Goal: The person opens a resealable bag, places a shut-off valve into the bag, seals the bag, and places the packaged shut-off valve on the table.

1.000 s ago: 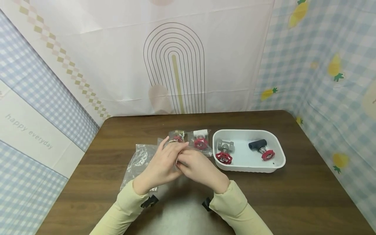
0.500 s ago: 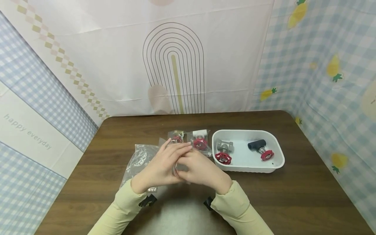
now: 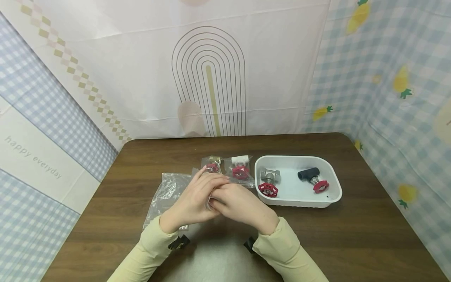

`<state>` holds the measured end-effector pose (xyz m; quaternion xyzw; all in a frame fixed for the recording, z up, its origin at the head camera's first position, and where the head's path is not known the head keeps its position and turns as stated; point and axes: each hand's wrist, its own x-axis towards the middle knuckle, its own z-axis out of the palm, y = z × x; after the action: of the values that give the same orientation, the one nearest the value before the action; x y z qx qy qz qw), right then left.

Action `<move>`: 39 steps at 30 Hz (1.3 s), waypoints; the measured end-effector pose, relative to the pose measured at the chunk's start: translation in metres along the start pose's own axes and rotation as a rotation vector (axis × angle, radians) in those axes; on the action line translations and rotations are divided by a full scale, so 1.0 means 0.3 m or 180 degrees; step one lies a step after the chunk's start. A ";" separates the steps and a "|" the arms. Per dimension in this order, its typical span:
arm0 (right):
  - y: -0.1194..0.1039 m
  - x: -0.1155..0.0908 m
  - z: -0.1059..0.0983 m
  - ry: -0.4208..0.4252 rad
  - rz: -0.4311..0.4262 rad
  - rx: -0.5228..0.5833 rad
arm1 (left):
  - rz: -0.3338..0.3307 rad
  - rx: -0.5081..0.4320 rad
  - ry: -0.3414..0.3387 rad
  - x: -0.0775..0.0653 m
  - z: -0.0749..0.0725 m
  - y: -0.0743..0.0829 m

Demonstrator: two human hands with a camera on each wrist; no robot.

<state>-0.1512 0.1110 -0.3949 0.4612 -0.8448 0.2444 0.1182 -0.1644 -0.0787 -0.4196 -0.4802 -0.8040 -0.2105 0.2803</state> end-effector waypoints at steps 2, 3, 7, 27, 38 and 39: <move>0.002 -0.007 -0.003 0.0043 -0.0001 0.0049 | -0.0046 -0.0032 0.0013 -0.001 0.002 0.001; 0.003 -0.011 -0.004 0.0077 -0.0001 0.0074 | -0.0068 -0.0049 0.0026 -0.002 0.003 0.001; 0.011 -0.028 -0.016 0.0335 -0.0070 0.0220 | -0.0113 -0.0112 0.0102 -0.003 0.002 -0.002; 0.275 -0.400 -0.290 0.0863 0.1910 -0.0320 | -0.0189 -0.0198 0.0441 -0.011 -0.022 -0.030; 0.427 -0.531 -0.296 -0.0421 0.2650 -0.0442 | -0.0224 -0.0329 0.0422 -0.017 -0.023 -0.034; 0.432 -0.537 -0.291 -0.0449 0.2661 -0.0450 | -0.0214 -0.0340 0.0422 -0.015 -0.022 -0.034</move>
<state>-0.1737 0.3317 -0.4285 0.0855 -0.9797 0.1807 -0.0178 -0.1701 -0.0903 -0.4184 -0.4522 -0.7870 -0.2937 0.2997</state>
